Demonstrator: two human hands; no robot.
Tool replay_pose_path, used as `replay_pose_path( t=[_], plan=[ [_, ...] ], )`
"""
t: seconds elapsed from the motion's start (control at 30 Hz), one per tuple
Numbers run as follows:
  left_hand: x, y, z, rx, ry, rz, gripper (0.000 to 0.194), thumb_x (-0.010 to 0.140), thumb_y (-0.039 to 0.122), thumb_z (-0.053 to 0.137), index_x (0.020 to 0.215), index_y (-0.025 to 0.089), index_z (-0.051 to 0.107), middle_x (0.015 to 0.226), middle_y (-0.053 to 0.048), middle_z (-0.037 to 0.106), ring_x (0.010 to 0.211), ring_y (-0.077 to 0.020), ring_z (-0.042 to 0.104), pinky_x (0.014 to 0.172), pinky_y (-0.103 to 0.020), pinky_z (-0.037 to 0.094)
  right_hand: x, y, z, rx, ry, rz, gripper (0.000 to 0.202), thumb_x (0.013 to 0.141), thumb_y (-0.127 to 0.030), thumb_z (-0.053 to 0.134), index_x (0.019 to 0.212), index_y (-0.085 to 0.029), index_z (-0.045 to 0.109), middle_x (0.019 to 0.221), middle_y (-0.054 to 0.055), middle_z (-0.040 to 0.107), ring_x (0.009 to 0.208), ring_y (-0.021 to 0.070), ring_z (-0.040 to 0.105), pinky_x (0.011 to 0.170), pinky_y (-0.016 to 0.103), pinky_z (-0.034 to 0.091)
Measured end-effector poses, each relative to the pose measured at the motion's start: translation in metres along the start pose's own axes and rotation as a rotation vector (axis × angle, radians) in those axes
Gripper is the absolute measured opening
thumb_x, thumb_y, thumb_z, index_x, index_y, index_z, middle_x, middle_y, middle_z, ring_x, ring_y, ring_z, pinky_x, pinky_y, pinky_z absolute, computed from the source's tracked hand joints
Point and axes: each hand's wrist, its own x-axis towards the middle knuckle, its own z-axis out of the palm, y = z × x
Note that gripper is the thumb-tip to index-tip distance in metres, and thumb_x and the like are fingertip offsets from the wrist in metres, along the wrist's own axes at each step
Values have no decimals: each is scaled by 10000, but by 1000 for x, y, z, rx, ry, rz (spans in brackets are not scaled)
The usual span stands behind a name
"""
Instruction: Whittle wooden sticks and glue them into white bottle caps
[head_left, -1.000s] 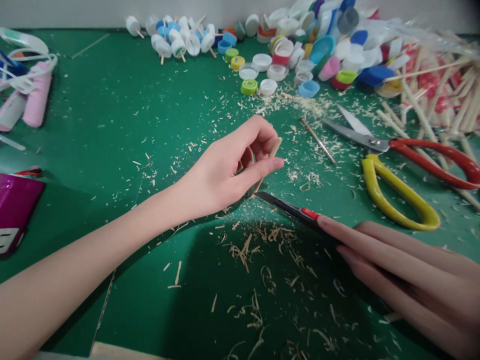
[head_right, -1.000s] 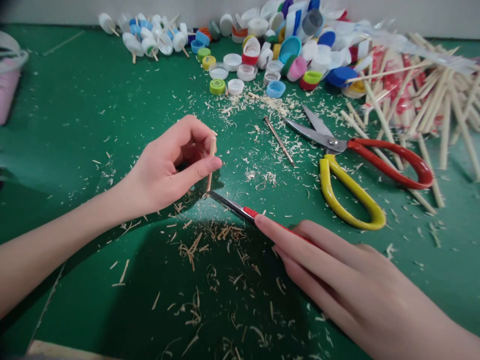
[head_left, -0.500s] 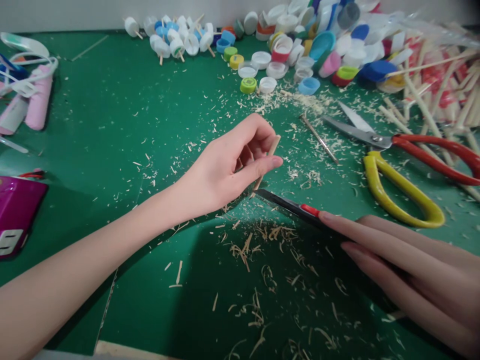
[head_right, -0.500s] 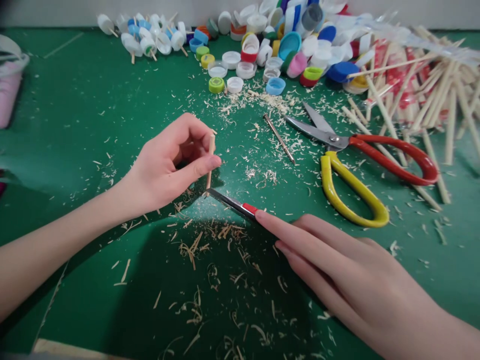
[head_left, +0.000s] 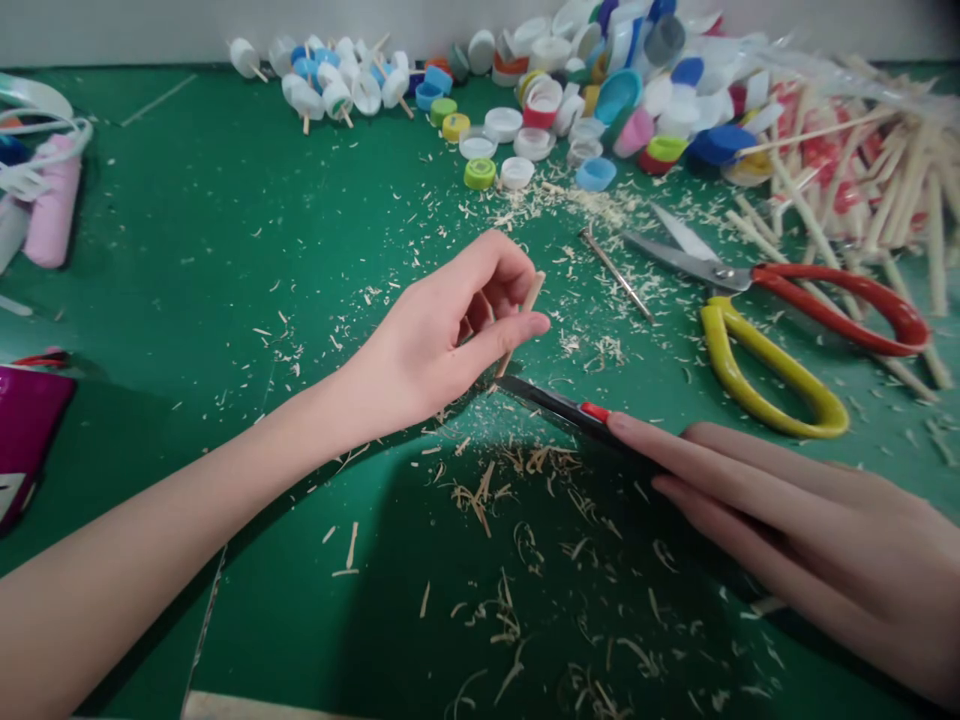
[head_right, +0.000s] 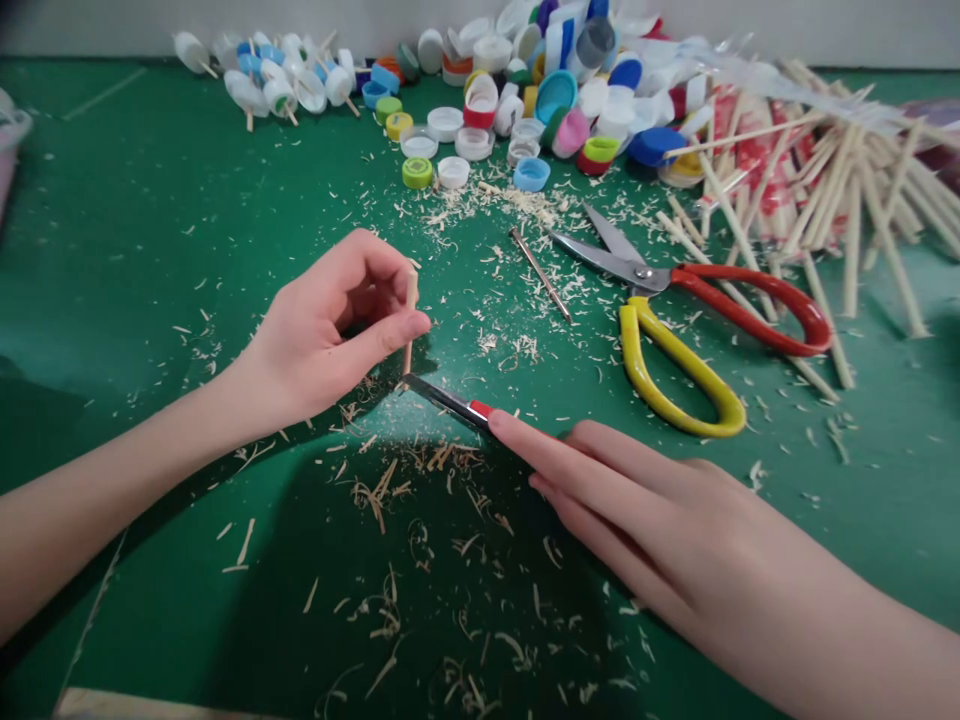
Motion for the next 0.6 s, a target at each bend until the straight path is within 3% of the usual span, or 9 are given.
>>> replay_pose_path(
  t=[0.27, 0.43, 0.6],
  plan=[
    [0, 0, 0, -31, 5, 2, 117, 946, 323, 540, 925, 225, 478, 835, 11, 583, 630, -76, 581, 555, -218, 536, -2, 0, 4, 70, -23, 15, 518, 1001, -326, 340, 1503, -431, 266, 885, -45, 635, 645, 98, 643, 543, 178, 479],
    [0, -4, 0, -34, 5, 10, 108, 952, 333, 523, 947, 230, 491, 864, 1, 605, 681, -97, 607, 576, -240, 543, -3, 6, 7, -8, 52, -3, 558, 989, -309, 347, 1495, -504, 220, 943, -54, 672, 643, 114, 649, 514, 205, 482],
    [0, -2, 0, -7, 3, 20, 91, 960, 315, 512, 937, 230, 486, 881, 1, 613, 728, -102, 637, 577, -229, 547, -4, 3, 6, -45, 93, 10, 596, 989, -285, 347, 1511, -501, 157, 983, -27, 663, 696, 135, 662, 543, 227, 510]
  ],
)
